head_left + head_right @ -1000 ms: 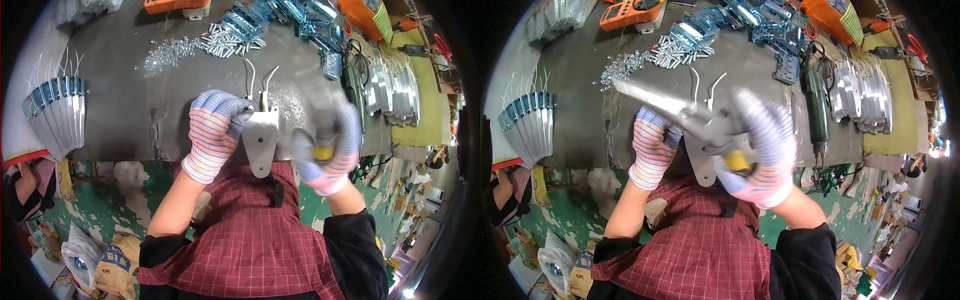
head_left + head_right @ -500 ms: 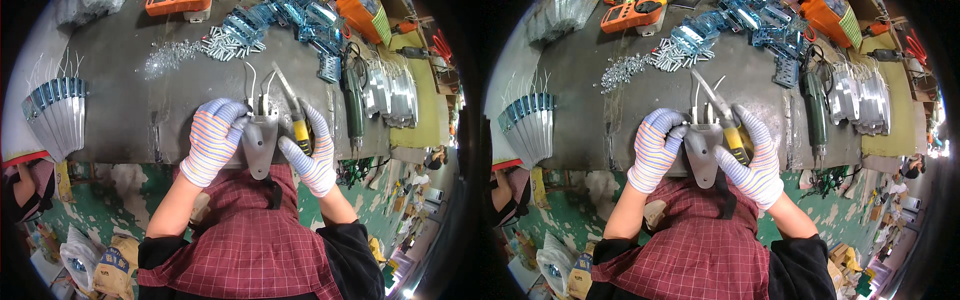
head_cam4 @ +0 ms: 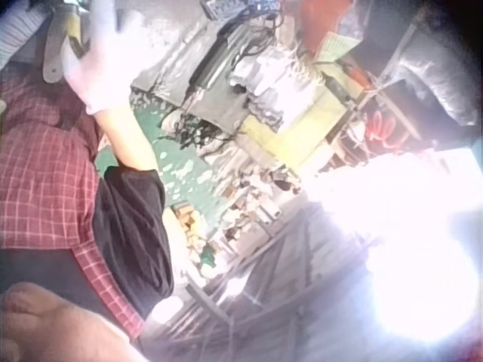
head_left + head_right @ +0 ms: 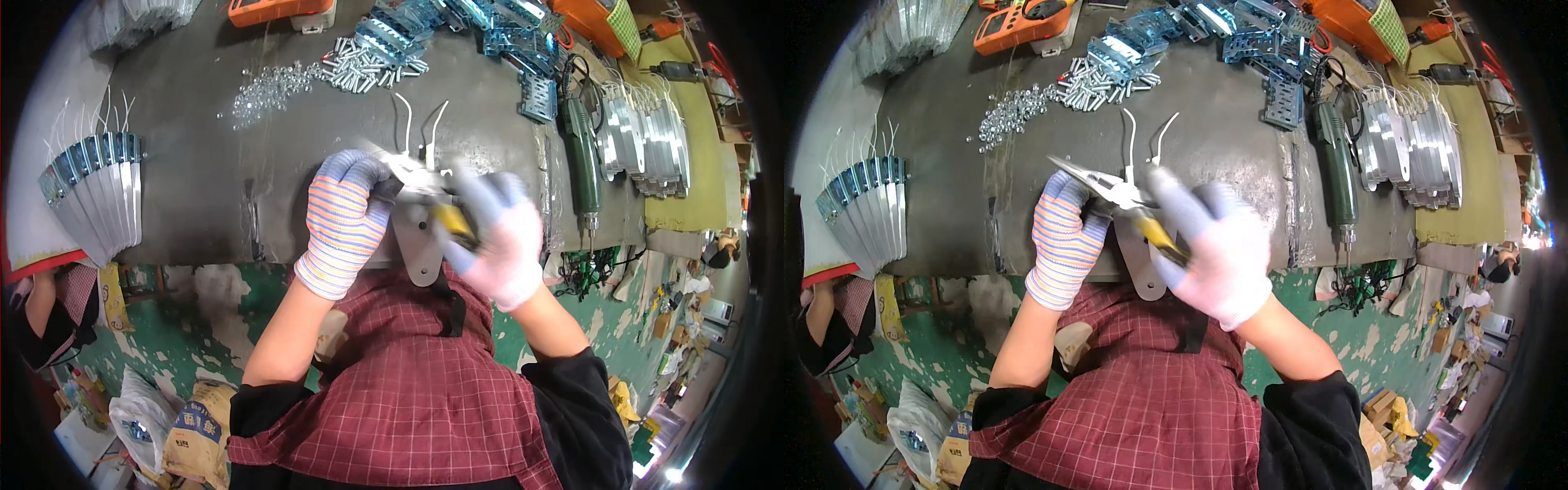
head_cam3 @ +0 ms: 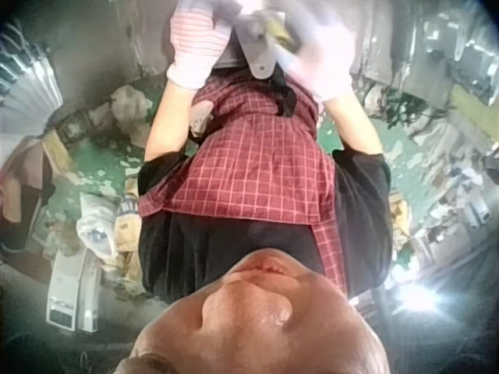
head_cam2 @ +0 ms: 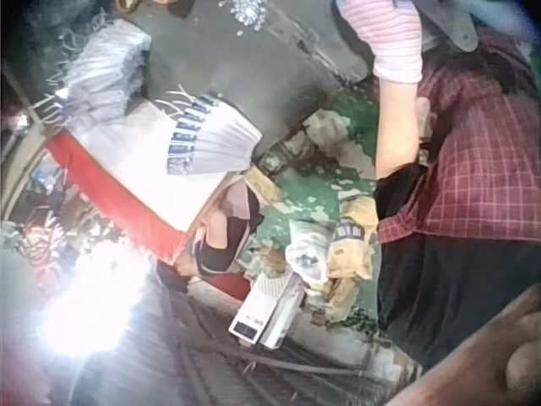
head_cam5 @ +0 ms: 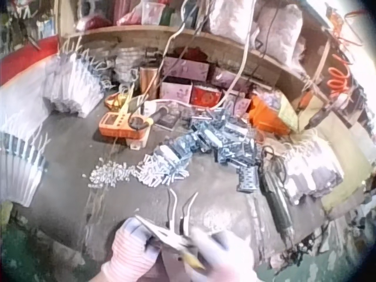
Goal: The person is assembling small metal components onto a larger baseplate and using an electric screwdriver to secure them.
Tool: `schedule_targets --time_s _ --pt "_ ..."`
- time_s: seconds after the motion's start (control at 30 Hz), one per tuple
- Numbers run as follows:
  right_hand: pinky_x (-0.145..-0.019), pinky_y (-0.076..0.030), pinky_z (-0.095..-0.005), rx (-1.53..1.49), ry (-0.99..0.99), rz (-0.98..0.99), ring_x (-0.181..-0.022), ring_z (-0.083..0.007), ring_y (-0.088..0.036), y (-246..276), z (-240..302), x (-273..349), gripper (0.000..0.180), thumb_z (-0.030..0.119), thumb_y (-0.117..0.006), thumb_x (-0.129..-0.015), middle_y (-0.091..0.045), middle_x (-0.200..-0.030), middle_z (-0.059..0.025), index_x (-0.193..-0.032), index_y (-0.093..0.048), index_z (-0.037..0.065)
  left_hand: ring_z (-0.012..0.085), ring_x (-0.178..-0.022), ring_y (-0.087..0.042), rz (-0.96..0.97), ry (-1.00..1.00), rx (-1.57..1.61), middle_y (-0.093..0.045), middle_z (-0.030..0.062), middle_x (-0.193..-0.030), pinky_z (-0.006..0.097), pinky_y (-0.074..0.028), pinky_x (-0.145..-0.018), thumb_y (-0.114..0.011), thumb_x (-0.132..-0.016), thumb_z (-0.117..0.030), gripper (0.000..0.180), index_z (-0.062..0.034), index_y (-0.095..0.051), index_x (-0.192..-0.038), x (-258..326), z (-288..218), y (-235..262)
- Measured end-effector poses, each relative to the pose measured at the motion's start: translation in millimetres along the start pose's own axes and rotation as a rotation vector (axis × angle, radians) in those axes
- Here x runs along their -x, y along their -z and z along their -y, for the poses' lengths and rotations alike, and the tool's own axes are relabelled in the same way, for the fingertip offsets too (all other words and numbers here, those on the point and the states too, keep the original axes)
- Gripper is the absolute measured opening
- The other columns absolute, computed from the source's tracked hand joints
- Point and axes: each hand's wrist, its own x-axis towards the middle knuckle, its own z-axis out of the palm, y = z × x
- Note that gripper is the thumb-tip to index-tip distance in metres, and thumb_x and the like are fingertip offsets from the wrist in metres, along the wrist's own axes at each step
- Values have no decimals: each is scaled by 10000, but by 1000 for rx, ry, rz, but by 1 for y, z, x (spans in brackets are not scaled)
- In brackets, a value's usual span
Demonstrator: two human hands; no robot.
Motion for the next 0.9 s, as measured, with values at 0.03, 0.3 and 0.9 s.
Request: schedule_targets --time_s 0.03,0.3,0.9 --pt "-661 -495 -384 47 -42 114 -712 -328 -580 1 -2 -4 664 178 -728 -652 -604 -906 -145 -1286 -552 87 346 -758 -594 -3 -2 10 -610 142 -874 407 -484 -711 -690 -740 -72 168 -45 -629 -895 -2 1 -1" --pt "-875 -459 -287 -1163 -558 -183 -993 -158 -548 6 -14 17 681 51 -749 -748 -554 -1080 -61 -1356 -443 78 173 -859 -619 -433 183 554 -641 104 -958 290 -488 -815 -569 -927 -94 161 -18 -549 -1068 8 9 7" --pt "-903 -415 -425 530 -83 -511 -987 -329 -557 14 -87 -15 427 342 -743 -734 -613 -1032 -141 -1076 -649 104 221 -947 -603 -313 279 -600 -613 133 -1092 344 -475 -844 -648 -862 -228 366 -19 -588 -1158 2 38 76"
